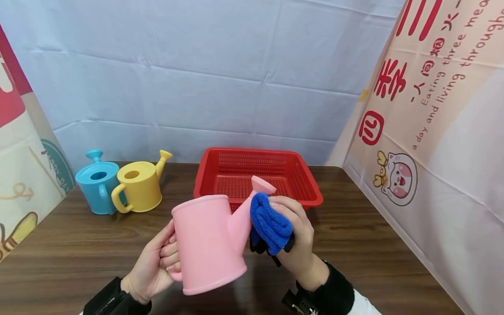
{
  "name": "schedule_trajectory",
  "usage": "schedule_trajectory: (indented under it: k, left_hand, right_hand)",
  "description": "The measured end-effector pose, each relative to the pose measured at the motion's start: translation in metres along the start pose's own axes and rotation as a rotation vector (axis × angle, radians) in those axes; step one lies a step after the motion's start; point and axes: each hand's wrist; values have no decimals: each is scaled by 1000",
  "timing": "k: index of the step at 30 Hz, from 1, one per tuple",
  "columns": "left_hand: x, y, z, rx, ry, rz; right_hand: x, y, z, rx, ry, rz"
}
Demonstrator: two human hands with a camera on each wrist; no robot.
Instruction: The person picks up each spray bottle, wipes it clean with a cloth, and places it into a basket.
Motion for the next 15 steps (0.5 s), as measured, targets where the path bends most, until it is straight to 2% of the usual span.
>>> schedule_trajectory:
  k: [3, 6, 9, 15]
  left_hand:
    - [2, -1, 0, 8, 2, 0]
    - [3, -2, 1, -4, -2, 10]
    - [2, -4, 3, -31, -29, 19]
    - [-3, -4, 5, -59, -88, 38]
  right_hand:
    - [4, -2, -6, -9, -31, 51]
    - [7, -4, -9, 25, -28, 115]
    - [9, -5, -12, 89, 9, 149]
    - [11, -5, -14, 198, 98, 142]
Point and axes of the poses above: each hand's wrist, its own z-axis towards the middle knuckle, its own y-axis out of the back of the hand, x = y × z, and after that the axes turned 15 degrees about -y, right-handed
